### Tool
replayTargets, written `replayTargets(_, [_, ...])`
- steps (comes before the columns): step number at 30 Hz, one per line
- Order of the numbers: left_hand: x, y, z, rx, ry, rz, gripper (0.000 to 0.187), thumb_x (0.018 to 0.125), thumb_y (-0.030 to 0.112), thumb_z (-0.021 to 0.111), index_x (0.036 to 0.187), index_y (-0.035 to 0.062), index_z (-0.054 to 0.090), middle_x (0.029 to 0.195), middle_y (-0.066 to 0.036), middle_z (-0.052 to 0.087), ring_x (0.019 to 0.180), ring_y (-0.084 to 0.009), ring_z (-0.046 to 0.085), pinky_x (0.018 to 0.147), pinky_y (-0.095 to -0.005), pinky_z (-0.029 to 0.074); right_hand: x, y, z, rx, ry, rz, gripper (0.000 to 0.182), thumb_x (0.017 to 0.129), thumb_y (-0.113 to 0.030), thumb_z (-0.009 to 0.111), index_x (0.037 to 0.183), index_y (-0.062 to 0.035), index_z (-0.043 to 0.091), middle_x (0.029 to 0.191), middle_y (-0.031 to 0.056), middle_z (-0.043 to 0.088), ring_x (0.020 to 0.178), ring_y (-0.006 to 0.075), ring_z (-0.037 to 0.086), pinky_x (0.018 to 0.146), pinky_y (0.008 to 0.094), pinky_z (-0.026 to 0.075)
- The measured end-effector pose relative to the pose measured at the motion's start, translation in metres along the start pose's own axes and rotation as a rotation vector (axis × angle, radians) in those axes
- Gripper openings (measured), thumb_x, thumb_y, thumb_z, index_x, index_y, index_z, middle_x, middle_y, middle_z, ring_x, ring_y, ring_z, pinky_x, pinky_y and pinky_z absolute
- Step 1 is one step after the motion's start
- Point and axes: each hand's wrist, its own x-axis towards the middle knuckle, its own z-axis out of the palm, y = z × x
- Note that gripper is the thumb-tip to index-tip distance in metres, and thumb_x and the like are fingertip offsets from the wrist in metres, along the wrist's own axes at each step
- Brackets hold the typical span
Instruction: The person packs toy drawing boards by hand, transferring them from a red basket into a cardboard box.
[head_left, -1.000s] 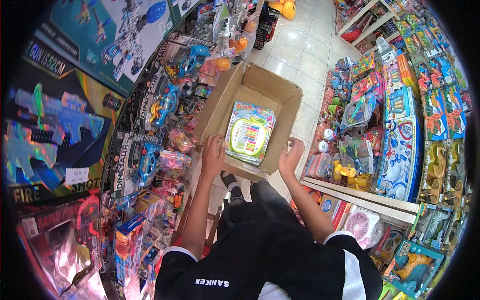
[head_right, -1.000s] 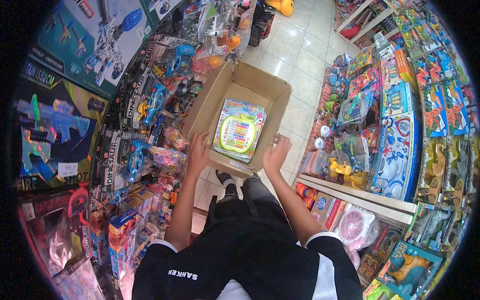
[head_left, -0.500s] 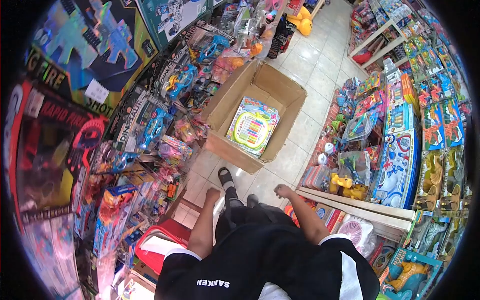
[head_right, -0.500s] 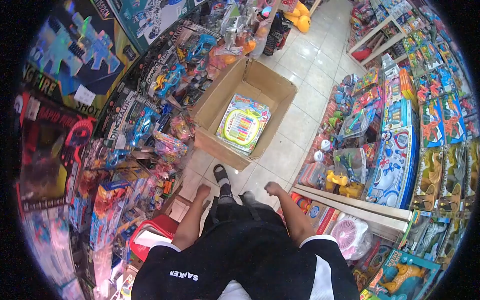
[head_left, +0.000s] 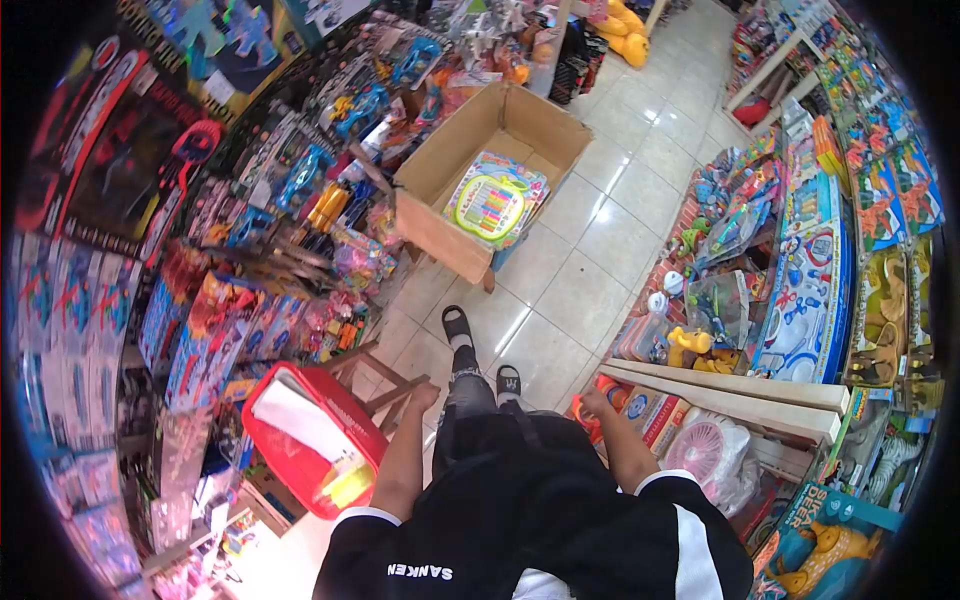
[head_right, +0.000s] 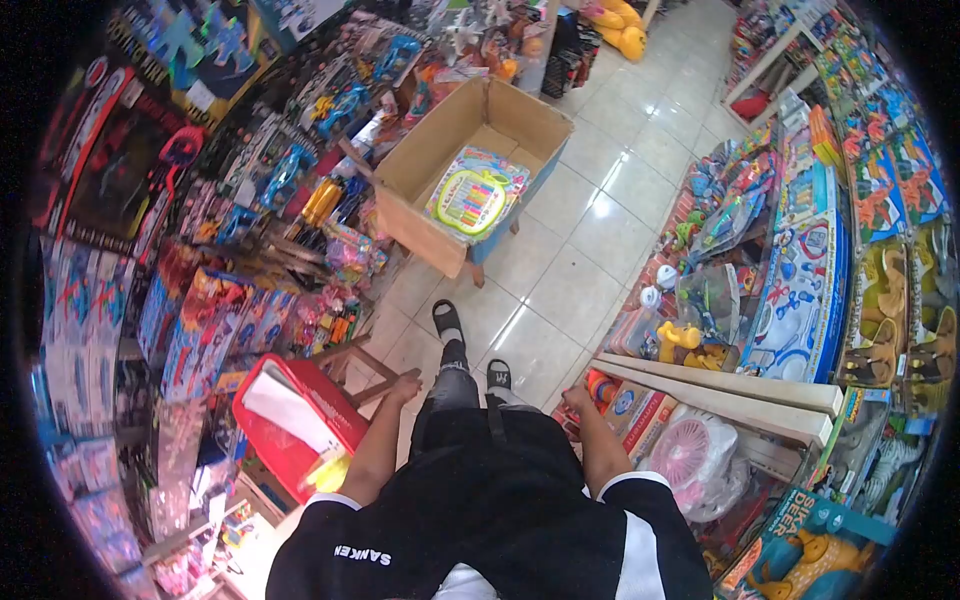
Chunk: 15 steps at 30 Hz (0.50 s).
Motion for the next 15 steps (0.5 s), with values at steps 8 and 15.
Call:
replayTargets(8, [-0.13,0.002,0.01,-0.615,0.223,-0.177,0.037,0.087,0.034,0.058,0.1,0.0003,0.065,0.091,-0.013,0.07,0.082,-0.024,0.067,0.074,-0.0347,0.052,0.081,0.065,0.012,-0.629,-0.259,-0.155,0.025,0.087,-0.017,0.052,0.1,0.0027,0.061,0.084,0.0169,0.07,0.064,0.0282,0.069,0.046,0.0414,0.052])
replayTargets(15, [-0.236,-0.072,0.08,-0.89,0.105,-0.549,0.037,0.087,0.031,0.055,0.108,0.0003,0.06,0.097,-0.013,0.068,0.072,-0.0223,0.064,0.061,-0.0366,0.05,0.032,-0.071,0.031,-0.437,-0.163,-0.152,0.032,0.086,-0.022,0.055,0.104,0.0028,0.062,0.091,0.0164,0.071,0.066,0.0251,0.07,0.051,0.0364,0.054])
